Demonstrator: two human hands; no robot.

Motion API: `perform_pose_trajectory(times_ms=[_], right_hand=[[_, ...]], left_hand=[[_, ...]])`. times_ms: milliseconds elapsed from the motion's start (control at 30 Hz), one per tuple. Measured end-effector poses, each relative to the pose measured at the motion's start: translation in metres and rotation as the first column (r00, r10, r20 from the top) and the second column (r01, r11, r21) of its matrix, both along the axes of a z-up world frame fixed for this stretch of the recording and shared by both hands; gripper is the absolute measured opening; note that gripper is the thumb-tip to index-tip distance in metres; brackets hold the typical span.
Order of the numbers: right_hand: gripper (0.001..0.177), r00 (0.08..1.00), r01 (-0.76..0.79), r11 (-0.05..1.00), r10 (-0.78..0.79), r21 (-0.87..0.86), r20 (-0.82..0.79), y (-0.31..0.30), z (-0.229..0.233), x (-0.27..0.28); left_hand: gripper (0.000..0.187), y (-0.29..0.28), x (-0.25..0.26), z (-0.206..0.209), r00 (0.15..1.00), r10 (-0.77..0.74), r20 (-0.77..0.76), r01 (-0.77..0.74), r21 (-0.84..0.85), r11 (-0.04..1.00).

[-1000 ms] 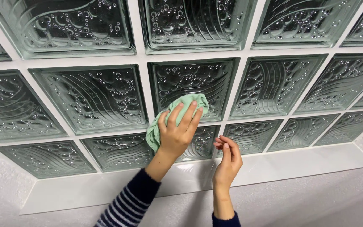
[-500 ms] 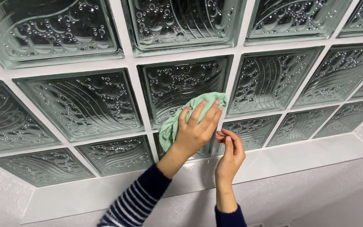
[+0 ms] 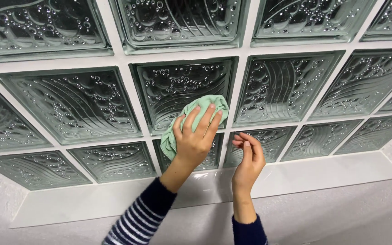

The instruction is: Cleaning a wall of glass blocks using a microfiber cloth

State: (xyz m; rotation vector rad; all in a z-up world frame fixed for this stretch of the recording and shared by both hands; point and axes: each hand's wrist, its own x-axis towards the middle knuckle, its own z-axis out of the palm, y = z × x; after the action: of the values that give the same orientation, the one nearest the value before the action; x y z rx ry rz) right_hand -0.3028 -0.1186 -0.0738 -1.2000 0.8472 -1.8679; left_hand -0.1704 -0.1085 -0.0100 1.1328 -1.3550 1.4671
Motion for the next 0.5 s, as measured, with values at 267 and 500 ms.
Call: perform_pose_trajectory(times_ms=[267,500], right_hand=[[0.024,1.0,-0.02,0.999,0.02,-0.034,-0.006,-0.03,0.013,-0.038],[0.024,0.998,-0.051,0.999,0.052,-0.01,0.046,-0.047,0.025,-0.065]], left_hand=[[0.019,-0.032,-0.058,0.009,0.998,-0.042,0.036,0.043,-0.006,0.999],[0.025,-0.022,-0.067,-0.03,0.997,0.024,0.068,-0.038,0.202,0.979]])
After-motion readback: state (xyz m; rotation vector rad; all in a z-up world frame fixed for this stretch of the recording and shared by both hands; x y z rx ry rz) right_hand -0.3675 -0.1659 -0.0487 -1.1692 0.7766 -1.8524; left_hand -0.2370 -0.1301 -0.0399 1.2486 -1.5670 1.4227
